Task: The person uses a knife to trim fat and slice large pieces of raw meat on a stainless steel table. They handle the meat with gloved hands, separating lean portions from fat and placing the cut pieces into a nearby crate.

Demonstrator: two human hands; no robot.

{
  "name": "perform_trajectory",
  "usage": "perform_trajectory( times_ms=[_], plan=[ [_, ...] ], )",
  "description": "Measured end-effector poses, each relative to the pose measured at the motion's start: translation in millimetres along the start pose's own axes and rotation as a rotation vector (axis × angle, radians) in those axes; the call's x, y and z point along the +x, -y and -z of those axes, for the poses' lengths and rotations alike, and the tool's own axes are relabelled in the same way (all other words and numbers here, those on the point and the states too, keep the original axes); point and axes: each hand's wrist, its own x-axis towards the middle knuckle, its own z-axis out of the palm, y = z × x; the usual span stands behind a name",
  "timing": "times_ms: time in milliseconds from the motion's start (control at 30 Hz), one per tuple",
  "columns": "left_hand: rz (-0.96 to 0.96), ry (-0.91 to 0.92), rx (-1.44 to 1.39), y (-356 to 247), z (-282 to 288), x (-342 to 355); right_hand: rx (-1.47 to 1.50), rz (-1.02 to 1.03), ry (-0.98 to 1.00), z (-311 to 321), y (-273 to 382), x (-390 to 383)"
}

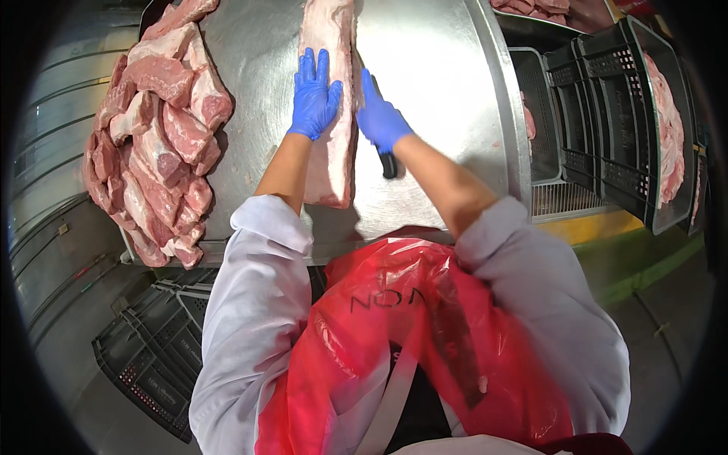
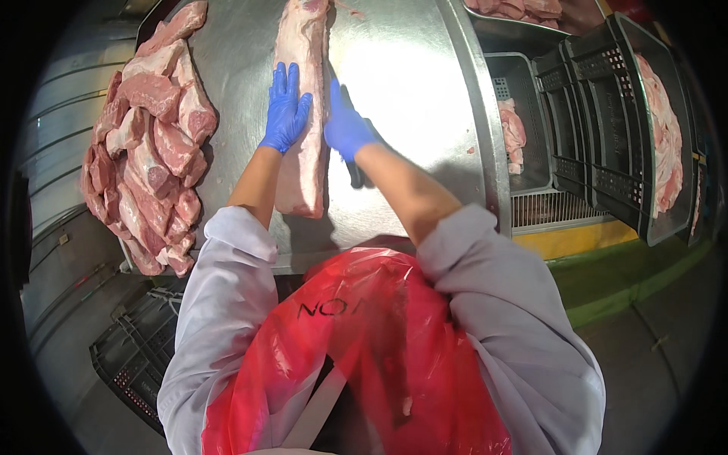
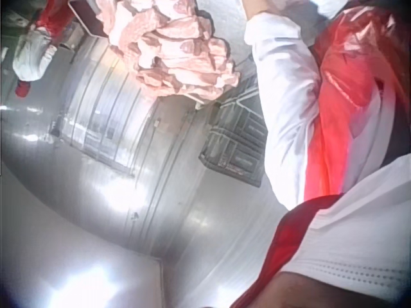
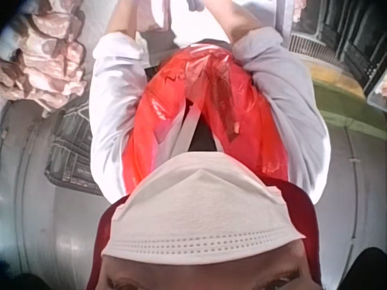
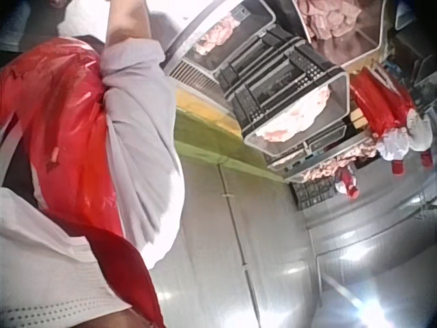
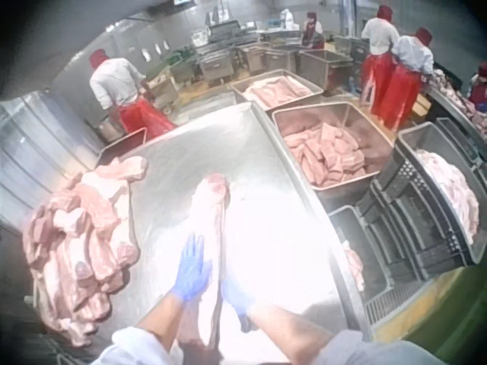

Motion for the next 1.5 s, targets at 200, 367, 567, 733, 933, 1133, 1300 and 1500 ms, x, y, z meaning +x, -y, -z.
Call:
perform_trajectory(
  times_ms=[200, 367, 567, 733, 933, 1133, 1300, 1500],
  plan=[
    [-0.048, -0.068, 0.001, 8, -6, 12, 0.193, -0.033, -0.045, 5, 8, 15],
    [0.017, -0.068, 0.064, 7, -15, 16, 0.145, -0.129, 0.025, -24, 1, -49],
    [0.059, -0.057, 0.054, 16, -17, 18, 0.181, -0.079, 0.155, -84, -26, -180],
    [0.384, 0.274, 0.102, -33, 11, 20, 0.294, 0.023, 0.237, -81, -68, -276],
    [0.591, 0.213, -0.074, 8, 31, 21, 0.205, -0.068, -0.051, 24, -119, -361],
    [0.436, 0.494, -1.246, 10, 60, -2, 0.556, -0.303, -0.351, 56, -129, -392],
    [0.661, 0.621, -1.694, 19, 66, -48, 0.479, -0.322, -0.298, 86, -149, -380],
    [0.693, 0.558, -0.921, 8, 61, -64, 0.521, -0.133, -0.307, 135, -159, -350]
  ],
)
